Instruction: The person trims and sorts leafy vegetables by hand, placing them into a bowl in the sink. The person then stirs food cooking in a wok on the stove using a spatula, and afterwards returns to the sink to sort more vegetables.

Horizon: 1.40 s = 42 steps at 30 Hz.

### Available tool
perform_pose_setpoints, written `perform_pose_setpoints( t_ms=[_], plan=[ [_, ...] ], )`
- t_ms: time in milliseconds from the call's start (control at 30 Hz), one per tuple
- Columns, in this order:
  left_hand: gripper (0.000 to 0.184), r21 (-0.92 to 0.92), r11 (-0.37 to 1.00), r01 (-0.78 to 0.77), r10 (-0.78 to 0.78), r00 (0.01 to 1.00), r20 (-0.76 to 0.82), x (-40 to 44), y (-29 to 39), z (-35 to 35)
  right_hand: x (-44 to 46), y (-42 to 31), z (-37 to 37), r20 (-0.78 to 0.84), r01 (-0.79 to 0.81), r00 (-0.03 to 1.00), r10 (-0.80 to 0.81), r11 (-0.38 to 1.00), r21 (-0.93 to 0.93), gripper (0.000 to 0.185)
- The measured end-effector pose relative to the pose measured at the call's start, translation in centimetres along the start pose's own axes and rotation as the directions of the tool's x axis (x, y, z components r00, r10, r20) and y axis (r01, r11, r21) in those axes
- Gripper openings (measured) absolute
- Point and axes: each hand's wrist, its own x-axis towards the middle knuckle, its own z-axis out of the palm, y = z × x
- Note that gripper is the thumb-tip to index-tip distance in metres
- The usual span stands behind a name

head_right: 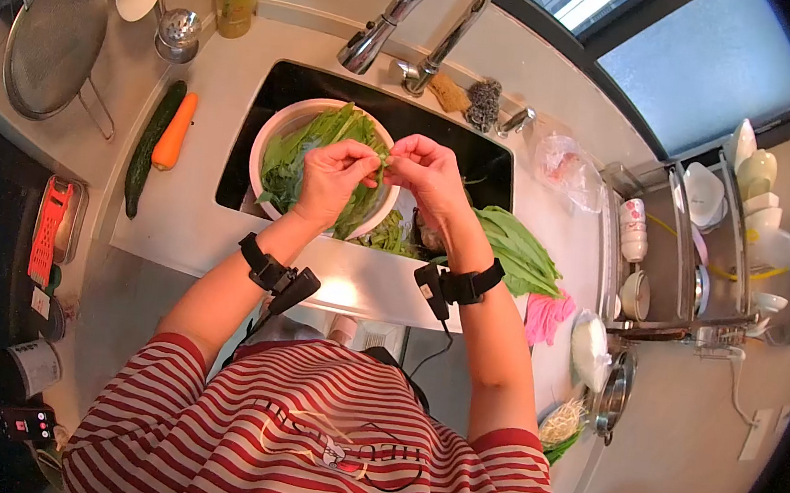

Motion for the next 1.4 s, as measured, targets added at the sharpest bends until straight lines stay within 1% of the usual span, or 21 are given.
perform_pose_setpoints(
  t_ms=[133,167,233,300,367,500,567,633,700,733,833,900,933,967,1033,1067,1133,1200,1300,1333,1400],
  plan=[
    [0.003,-0.123,0.986,0.11,-0.126,0.984,-0.129,-0.8,-0.8,0.4,0.3,1.2,-0.8,0.018,0.13,0.991,-0.132,0.937,-0.324,0.007],
    [0.003,-0.121,0.986,0.117,-0.132,0.984,-0.123,-0.6,-0.9,0.3,0.4,1.7,-1.1,0.04,0.177,0.983,-0.179,0.867,-0.467,0.007],
    [0.005,-0.306,0.949,0.077,-0.17,0.942,-0.29,0.8,-0.2,-0.3,-1.0,3.8,-0.6,0.149,0.232,0.972,-0.179,0.685,-0.691,0.01],
    [0.007,-0.191,0.982,-0.017,-0.033,0.966,-0.255,3.2,1.7,-1.5,-2.4,6.1,-1.3,0.185,0.198,0.98,-0.079,0.536,-0.82,0.012],
    [0.007,-0.045,0.996,-0.082,0.069,0.967,-0.243,4.7,3.4,-2.8,-2.5,6.9,-4.1,0.059,0.114,0.991,-0.124,0.496,-0.861,0.013],
    [0.006,0.064,0.992,-0.105,0.122,0.915,-0.386,6.4,5.2,-6.7,-3.5,6.7,-12.7,-0.139,-0.14,0.99,-0.009,-0.046,-0.989,0.008],
    [0.006,0.139,0.984,-0.108,0.154,0.912,-0.38,6.9,5.2,-8.6,-4.7,6.9,-16.3,-0.225,-0.216,0.974,0.038,-0.174,-0.961,0.008],
    [0.007,0.213,0.97,-0.115,0.19,0.909,-0.372,7.7,3.8,-9.2,-5.1,7.3,-17.7,-0.179,-0.172,0.98,0.088,-0.084,-0.981,0.013],
    [0.017,0.277,0.956,0.097,-0.02,0.964,-0.266,8.6,0.9,-9.2,-4.0,8.8,-17.9,-0.098,-0.099,0.981,0.167,0.0,-0.995,0.015],
    [0.037,0.336,0.906,0.256,-0.19,0.958,-0.216,8.9,0.2,-8.9,-3.4,9.3,-17.3,0.001,-0.019,0.972,0.234,0.084,-0.996,0.018],
    [0.056,0.476,0.794,0.378,-0.312,0.925,-0.216,8.3,-1.2,-7.3,-2.3,10.1,-15.2,0.086,0.05,0.95,0.3,0.128,-0.991,0.022],
    [0.062,0.599,0.718,0.354,-0.342,0.929,-0.14,8.0,-0.6,-7.3,-2.3,8.7,-15.2,0.06,0.025,0.978,0.202,0.174,-0.984,0.024],
    [0.053,0.59,0.773,0.233,-0.223,0.971,-0.09,7.6,-1.5,-8.2,-2.8,8.2,-15.9,0.036,0.011,0.993,0.109,0.216,-0.976,0.026],
    [0.038,0.662,0.714,0.228,-0.244,0.967,-0.07,6.8,-0.4,-7.9,-3.0,7.9,-17.8,-0.083,-0.094,0.993,0.088,0.141,-0.985,0.029],
    [0.018,0.794,0.597,0.117,-0.241,0.97,0.038,5.8,-0.6,-9.7,-5.0,5.8,-22.5,-0.238,-0.189,0.967,-0.088,0.379,-0.906,0.031],
    [0.017,0.844,0.516,0.145,-0.298,0.954,0.019,5.1,0.1,-9.7,-6.3,5.4,-25.7,-0.342,-0.253,0.915,-0.212,0.358,-0.899,0.028],
    [0.016,0.834,0.531,0.149,-0.324,0.945,0.038,4.1,-0.3,-10.8,-10.1,4.5,-31.7,-0.622,-0.481,0.739,-0.26,0.443,-0.756,0.025],
    [0.016,0.835,0.53,0.15,-0.336,0.941,0.044,3.3,-0.4,-10.9,-14.6,4.2,-36.1,-0.777,-0.681,0.59,-0.221,0.382,-0.625,0.022],
    [0.028,0.774,0.573,0.271,-0.386,0.922,-0.037,2.6,-0.4,-9.7,-19.8,6.0,-40.4,-0.889,-0.818,0.433,-0.152,0.348,-0.458,0.023],
    [0.035,0.775,0.561,0.29,-0.421,0.907,-0.035,2.5,-0.5,-9.5,-20.8,7.2,-41.2,-0.893,-0.822,0.424,-0.153,0.348,-0.45,0.023],
    [0.036,0.765,0.563,0.312,-0.451,0.892,-0.032,2.3,-0.8,-8.6,-22.3,9.1,-41.9,-0.776,-0.747,0.51,-0.372,0.257,-0.614,0.025]
  ],
)
